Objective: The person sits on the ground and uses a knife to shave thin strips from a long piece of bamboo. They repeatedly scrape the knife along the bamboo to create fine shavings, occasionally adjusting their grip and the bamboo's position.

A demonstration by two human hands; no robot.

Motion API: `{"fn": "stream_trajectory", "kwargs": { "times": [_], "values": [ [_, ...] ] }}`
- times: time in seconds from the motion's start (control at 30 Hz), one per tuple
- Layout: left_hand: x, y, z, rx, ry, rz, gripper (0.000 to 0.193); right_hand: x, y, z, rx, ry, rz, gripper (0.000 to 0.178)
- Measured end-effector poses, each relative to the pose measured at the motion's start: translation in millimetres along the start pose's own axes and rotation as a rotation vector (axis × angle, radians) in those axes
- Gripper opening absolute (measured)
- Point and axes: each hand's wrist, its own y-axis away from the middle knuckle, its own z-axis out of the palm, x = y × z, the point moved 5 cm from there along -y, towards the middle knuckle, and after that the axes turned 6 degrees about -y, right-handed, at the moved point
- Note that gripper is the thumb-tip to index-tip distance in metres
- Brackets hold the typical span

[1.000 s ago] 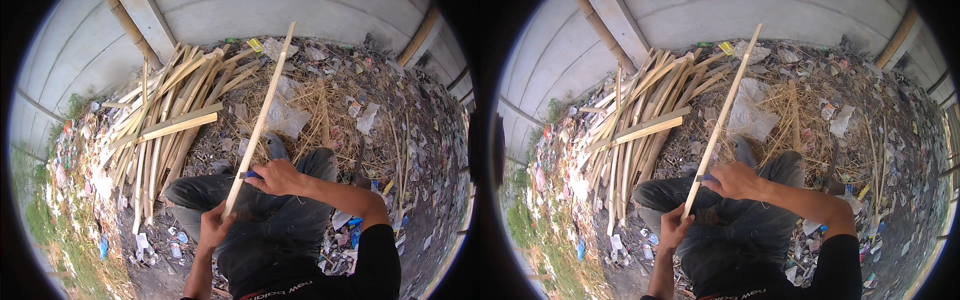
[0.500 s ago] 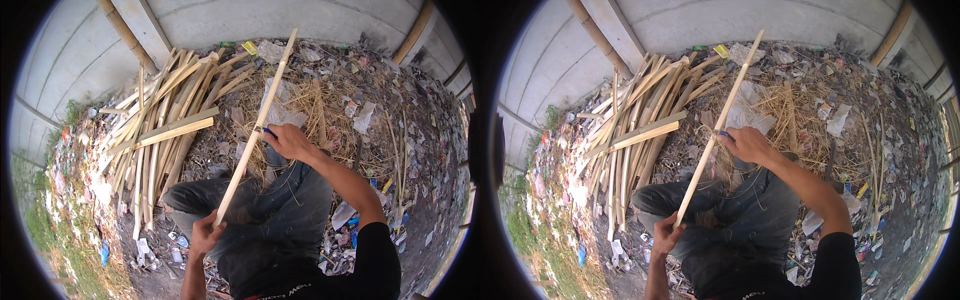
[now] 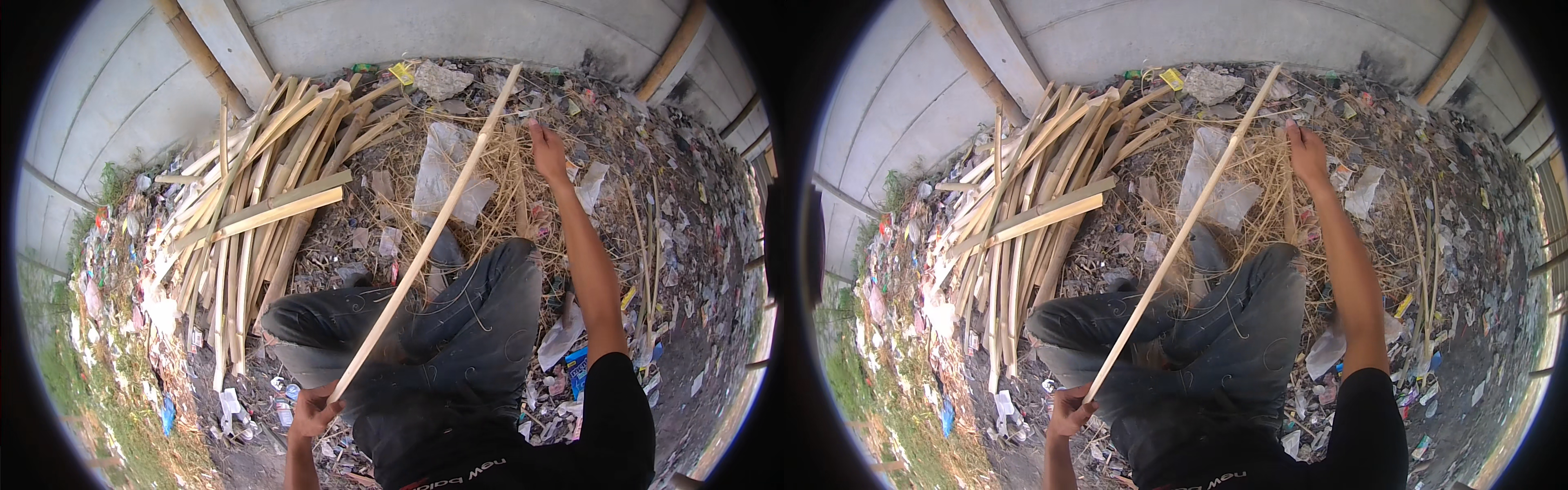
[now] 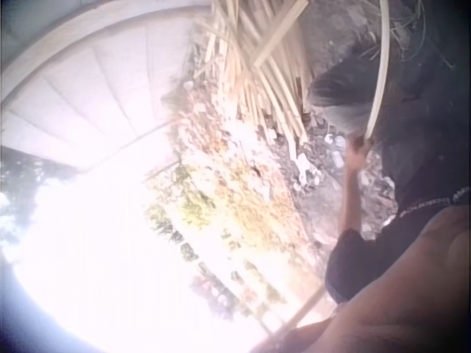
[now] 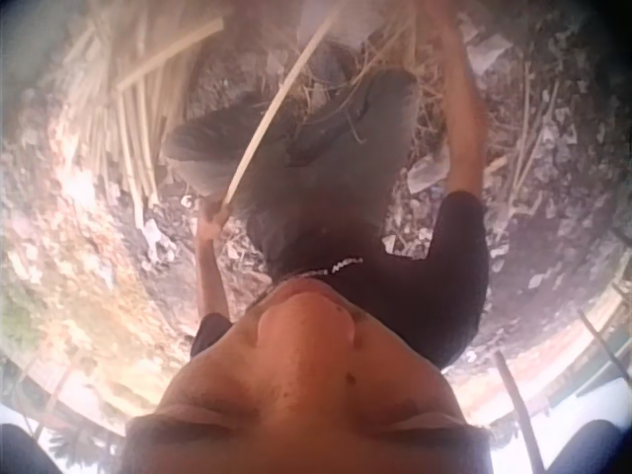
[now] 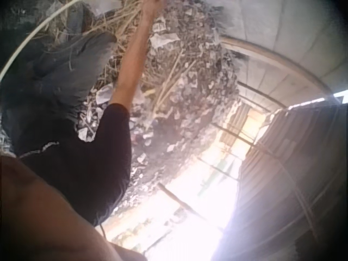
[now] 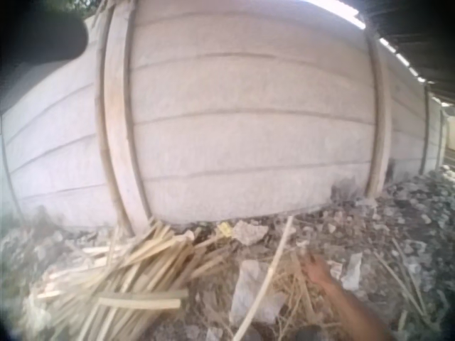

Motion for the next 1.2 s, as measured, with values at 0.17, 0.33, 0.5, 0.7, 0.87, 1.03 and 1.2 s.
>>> {"fn": "stream_trajectory", "kwargs": {
  "times": [0.17, 0.33, 0.5, 0.7, 0.87, 1.03, 1.2],
  "values": [
    [30, -25, 33, -0.094, 0.268, -0.046, 0.048, -45, 61, 30, -0.139, -0.14, -0.075, 0.053],
    [78, -61, 70, -0.166, 0.369, 0.053, 0.051, -136, 163, 64, -0.511, -0.172, -0.215, 0.047],
    [103, -84, 90, -0.11, 0.33, 0.103, 0.048, -199, 263, 91, -0.874, -0.048, -0.376, 0.054],
    [117, -89, 96, 0.008, 0.18, 0.168, 0.035, -206, 306, 98, -0.92, -0.028, -0.578, 0.053],
    [122, -79, 97, 0.08, 0.068, 0.112, 0.036, -194, 269, 102, -0.888, 0.025, -0.441, 0.055],
    [128, -81, 97, 0.105, 0.044, 0.115, 0.042, -201, 293, 96, -0.985, 0.097, -0.499, 0.056],
    [137, -89, 89, 0.073, -0.087, 0.148, 0.044, -188, 285, 106, -0.784, 0.072, -0.502, 0.057]
  ]
}}
